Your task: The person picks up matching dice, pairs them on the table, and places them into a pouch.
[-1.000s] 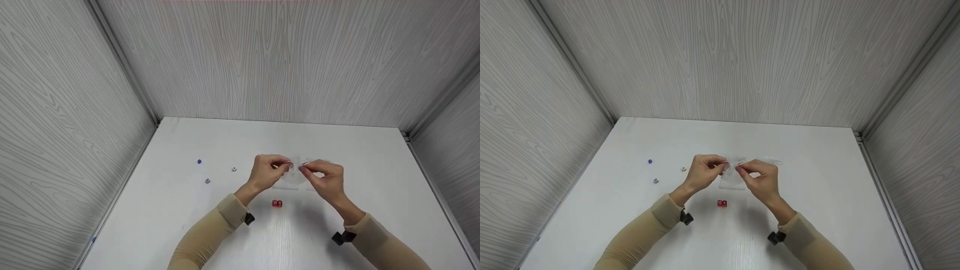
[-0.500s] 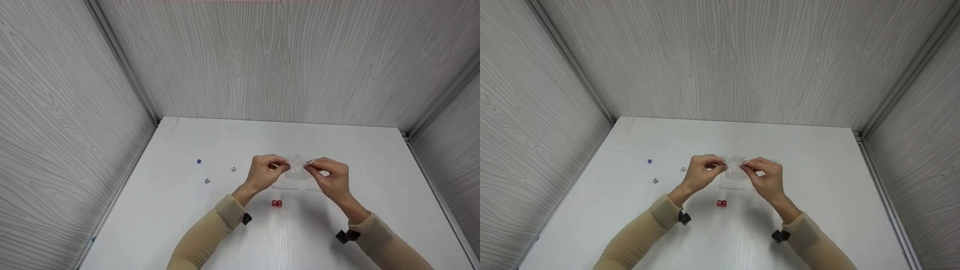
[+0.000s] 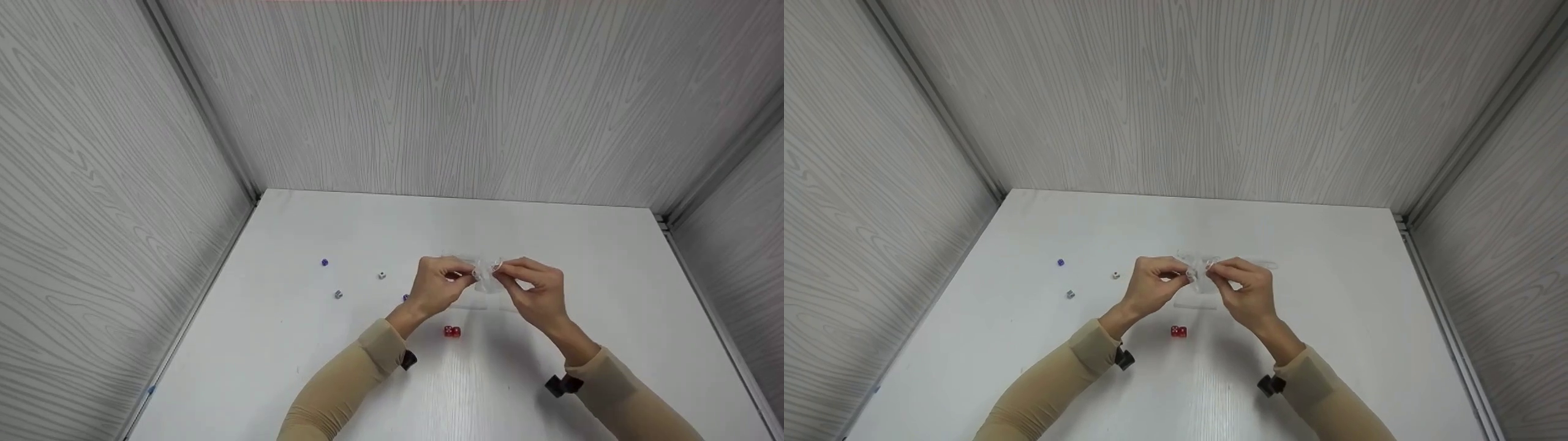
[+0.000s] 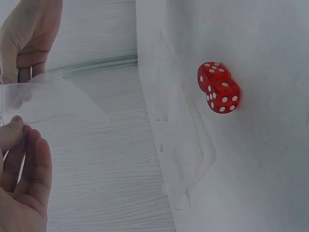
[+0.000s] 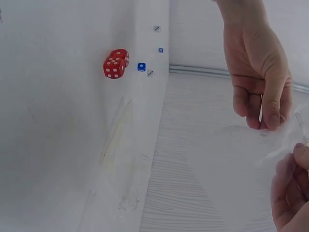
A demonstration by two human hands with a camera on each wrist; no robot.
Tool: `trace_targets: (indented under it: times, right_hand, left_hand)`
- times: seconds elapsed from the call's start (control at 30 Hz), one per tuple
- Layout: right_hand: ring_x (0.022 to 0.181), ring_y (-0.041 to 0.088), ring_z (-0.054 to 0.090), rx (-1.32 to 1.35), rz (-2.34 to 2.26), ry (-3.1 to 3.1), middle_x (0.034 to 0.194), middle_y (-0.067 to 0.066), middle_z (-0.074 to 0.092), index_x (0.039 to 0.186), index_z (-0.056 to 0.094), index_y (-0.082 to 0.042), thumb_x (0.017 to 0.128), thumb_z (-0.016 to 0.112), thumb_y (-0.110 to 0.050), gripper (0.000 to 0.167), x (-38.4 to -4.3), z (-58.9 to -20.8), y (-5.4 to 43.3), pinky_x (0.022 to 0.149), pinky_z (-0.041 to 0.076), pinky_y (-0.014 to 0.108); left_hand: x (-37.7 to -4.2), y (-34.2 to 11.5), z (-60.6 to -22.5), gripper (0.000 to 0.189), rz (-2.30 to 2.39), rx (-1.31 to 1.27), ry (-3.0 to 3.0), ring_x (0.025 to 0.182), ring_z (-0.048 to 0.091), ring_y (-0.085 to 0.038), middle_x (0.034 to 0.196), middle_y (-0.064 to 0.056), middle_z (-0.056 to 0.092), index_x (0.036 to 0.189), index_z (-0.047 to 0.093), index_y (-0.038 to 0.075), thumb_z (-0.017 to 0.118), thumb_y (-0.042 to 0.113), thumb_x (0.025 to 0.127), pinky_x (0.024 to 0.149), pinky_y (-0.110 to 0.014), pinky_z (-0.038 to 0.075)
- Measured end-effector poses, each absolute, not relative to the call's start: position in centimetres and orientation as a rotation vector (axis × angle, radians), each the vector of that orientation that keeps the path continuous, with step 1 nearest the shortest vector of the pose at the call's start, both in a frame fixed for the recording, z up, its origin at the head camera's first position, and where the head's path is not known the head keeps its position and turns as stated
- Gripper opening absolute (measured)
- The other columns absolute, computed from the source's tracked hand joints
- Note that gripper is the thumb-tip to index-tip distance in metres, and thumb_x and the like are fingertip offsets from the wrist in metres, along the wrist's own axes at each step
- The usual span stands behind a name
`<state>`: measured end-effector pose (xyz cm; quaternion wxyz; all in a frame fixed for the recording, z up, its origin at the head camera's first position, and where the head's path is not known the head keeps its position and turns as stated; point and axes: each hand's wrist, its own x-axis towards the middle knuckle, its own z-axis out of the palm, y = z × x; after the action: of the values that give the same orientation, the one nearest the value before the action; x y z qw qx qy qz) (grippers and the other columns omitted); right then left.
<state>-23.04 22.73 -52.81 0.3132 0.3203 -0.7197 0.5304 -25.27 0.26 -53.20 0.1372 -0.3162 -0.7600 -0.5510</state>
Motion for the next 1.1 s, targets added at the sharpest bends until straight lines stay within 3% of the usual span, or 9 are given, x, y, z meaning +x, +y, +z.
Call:
trace_targets:
  times: [0.17, 0.33, 0.57, 0.8, 0.93, 1.1]
  right_hand:
    - [0.097, -0.006, 0.078, 0.859, 1.369, -1.904, 0.091, 0.021, 0.084, 0.098, 0.088, 0.005, 0.079, 0.082, 0.030, 0.032, -23.1, -53.3, 22.5, 0.084, 0.063, 0.013]
    - [0.098, -0.009, 0.077, 0.811, 1.345, -1.940, 0.091, 0.022, 0.084, 0.097, 0.087, 0.008, 0.081, 0.081, 0.030, 0.028, -22.9, -53.5, 23.6, 0.084, 0.062, 0.012]
    - [0.099, -0.010, 0.077, 0.752, 1.334, -1.947, 0.091, 0.024, 0.083, 0.097, 0.087, 0.008, 0.081, 0.080, 0.031, 0.028, -22.8, -54.0, 25.4, 0.085, 0.062, 0.011]
    - [0.099, -0.009, 0.078, 0.749, 1.336, -1.933, 0.092, 0.026, 0.082, 0.097, 0.086, 0.010, 0.080, 0.080, 0.032, 0.029, -22.7, -54.5, 26.8, 0.085, 0.062, 0.012]
    - [0.098, -0.011, 0.077, 0.737, 1.307, -1.944, 0.092, 0.026, 0.082, 0.097, 0.086, 0.010, 0.080, 0.081, 0.031, 0.028, -22.6, -54.7, 27.3, 0.084, 0.061, 0.010]
    - [0.097, -0.013, 0.076, 0.723, 1.278, -1.968, 0.092, 0.023, 0.084, 0.097, 0.087, 0.008, 0.080, 0.082, 0.030, 0.028, -22.6, -55.1, 27.8, 0.084, 0.060, 0.009]
  left_hand:
    - [-25.2, 0.7, -53.4, 0.011, -1.592, -0.909, -2.223, 0.086, 0.085, -0.029, 0.103, -0.017, 0.088, 0.106, 0.089, 0.000, 0.082, -0.002, 0.097, 0.080, -0.031, 0.069]
    - [-25.2, 0.5, -54.1, 0.011, -1.604, -0.887, -2.281, 0.089, 0.085, -0.029, 0.106, -0.015, 0.088, 0.108, 0.088, 0.000, 0.084, 0.002, 0.098, 0.079, -0.026, 0.067]
    - [-24.9, -1.1, -55.0, 0.023, -1.581, -0.855, -2.490, 0.102, 0.084, -0.022, 0.117, -0.013, 0.086, 0.127, 0.082, 0.004, 0.078, 0.012, 0.106, 0.084, -0.020, 0.065]
    - [-24.1, -3.2, -56.3, 0.037, -1.545, -0.831, -2.757, 0.114, 0.079, -0.025, 0.131, -0.017, 0.081, 0.138, 0.077, 0.006, 0.076, 0.028, 0.108, 0.092, -0.028, 0.064]
    - [-23.7, -3.9, -57.1, 0.049, -1.495, -0.813, -2.871, 0.120, 0.077, -0.030, 0.133, -0.017, 0.080, 0.140, 0.075, 0.003, 0.082, 0.034, 0.103, 0.098, -0.034, 0.063]
    - [-23.4, -4.2, -57.8, 0.052, -1.401, -0.770, -2.984, 0.121, 0.076, -0.028, 0.131, -0.012, 0.081, 0.137, 0.078, 0.006, 0.090, 0.035, 0.095, 0.104, -0.037, 0.061]
